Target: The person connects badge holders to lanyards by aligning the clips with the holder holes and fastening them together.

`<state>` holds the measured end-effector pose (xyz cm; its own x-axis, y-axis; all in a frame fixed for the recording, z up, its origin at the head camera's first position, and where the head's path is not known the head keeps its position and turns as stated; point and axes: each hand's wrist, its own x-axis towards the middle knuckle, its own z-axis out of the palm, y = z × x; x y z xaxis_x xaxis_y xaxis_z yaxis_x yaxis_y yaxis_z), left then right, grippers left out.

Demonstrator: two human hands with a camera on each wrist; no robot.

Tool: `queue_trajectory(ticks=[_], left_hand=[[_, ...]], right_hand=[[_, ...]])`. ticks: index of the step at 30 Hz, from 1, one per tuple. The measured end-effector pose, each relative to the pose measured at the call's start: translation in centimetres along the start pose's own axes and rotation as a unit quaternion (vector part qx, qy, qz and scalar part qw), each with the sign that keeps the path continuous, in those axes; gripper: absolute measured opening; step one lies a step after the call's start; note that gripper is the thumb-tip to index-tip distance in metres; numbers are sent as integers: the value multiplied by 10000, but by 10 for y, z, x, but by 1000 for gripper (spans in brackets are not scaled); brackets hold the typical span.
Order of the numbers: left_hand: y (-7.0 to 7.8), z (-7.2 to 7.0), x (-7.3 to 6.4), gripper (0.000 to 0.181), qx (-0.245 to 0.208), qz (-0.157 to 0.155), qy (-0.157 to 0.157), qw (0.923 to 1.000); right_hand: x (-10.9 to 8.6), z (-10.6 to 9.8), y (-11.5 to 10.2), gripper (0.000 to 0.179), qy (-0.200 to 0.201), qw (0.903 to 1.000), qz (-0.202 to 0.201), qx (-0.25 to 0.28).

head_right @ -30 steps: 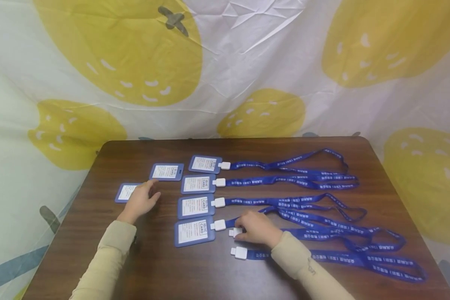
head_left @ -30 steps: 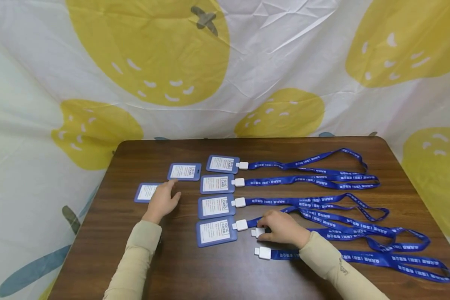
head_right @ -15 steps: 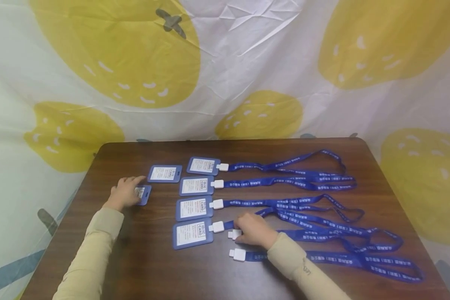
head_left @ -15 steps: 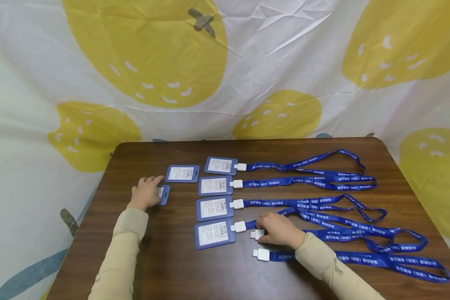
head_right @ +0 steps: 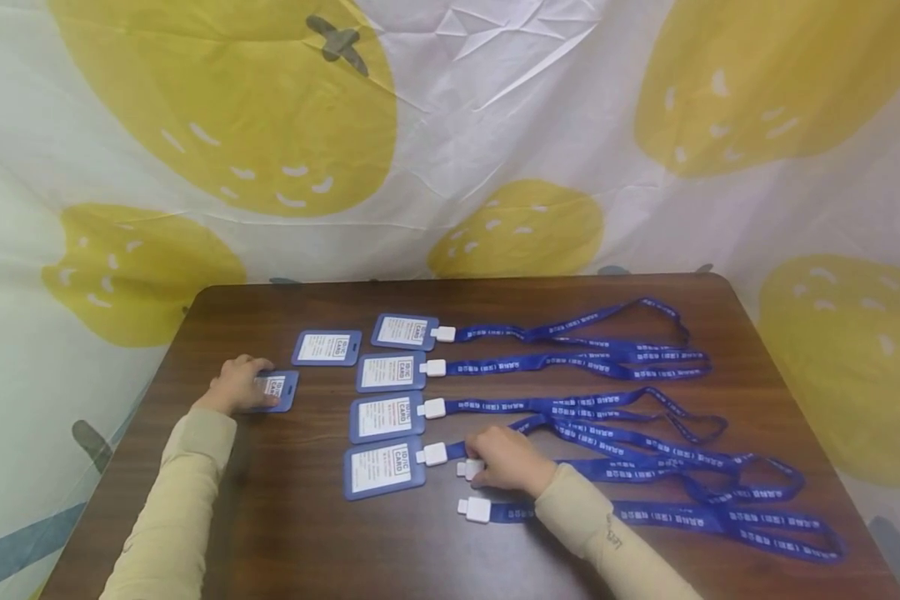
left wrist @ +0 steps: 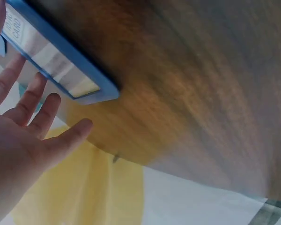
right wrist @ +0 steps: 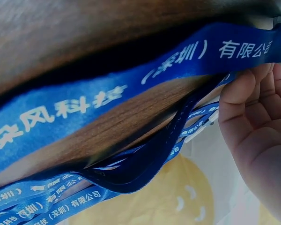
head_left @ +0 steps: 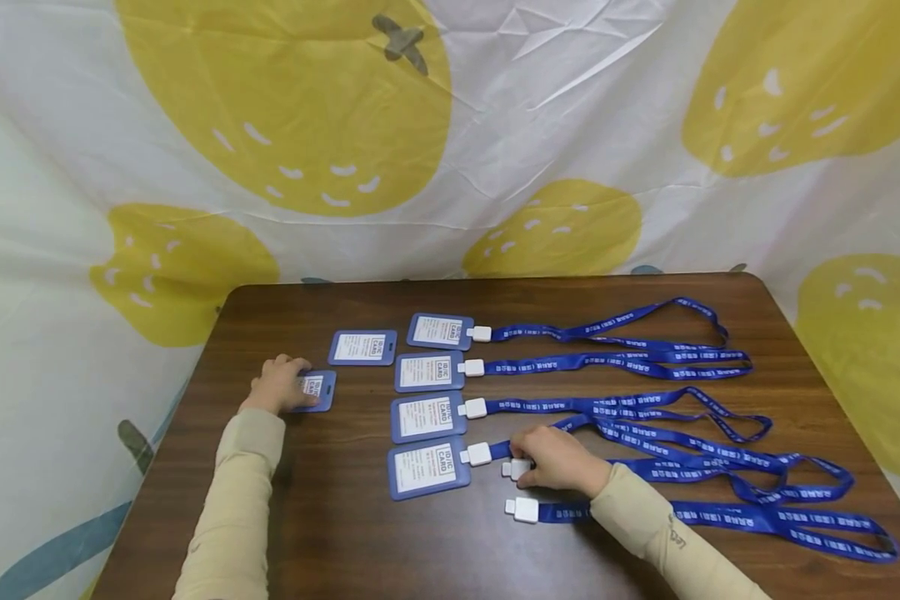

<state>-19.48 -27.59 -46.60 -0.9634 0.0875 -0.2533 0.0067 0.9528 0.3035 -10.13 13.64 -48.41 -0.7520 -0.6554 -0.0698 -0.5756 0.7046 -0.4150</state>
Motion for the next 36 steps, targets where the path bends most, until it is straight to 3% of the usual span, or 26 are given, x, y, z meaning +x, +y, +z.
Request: queue_trajectory(ticks=[7, 17, 25, 31, 36], left_hand=[[-10, 2, 0, 64, -482, -228, -199, 9984], [-8, 6, 0, 58, -453, 16, -197, 9988], [-10, 19, -3, 46, -808, 496, 223, 9952], [-7, 22, -8, 26, -1440, 1066, 744, 9810], [3, 22, -13, 19, -1701, 1328, 857, 9727]], right_hand=[[0, -2, 2, 27, 77, 9997, -148, 155], [-1, -7, 7, 15, 185, 9957, -432, 801], [1, -10, 12, 9, 549, 9908, -547, 1110], [1, -15, 12, 3, 196, 9833, -65, 1808], [1, -18, 12, 4, 251, 9787, 204, 2027]])
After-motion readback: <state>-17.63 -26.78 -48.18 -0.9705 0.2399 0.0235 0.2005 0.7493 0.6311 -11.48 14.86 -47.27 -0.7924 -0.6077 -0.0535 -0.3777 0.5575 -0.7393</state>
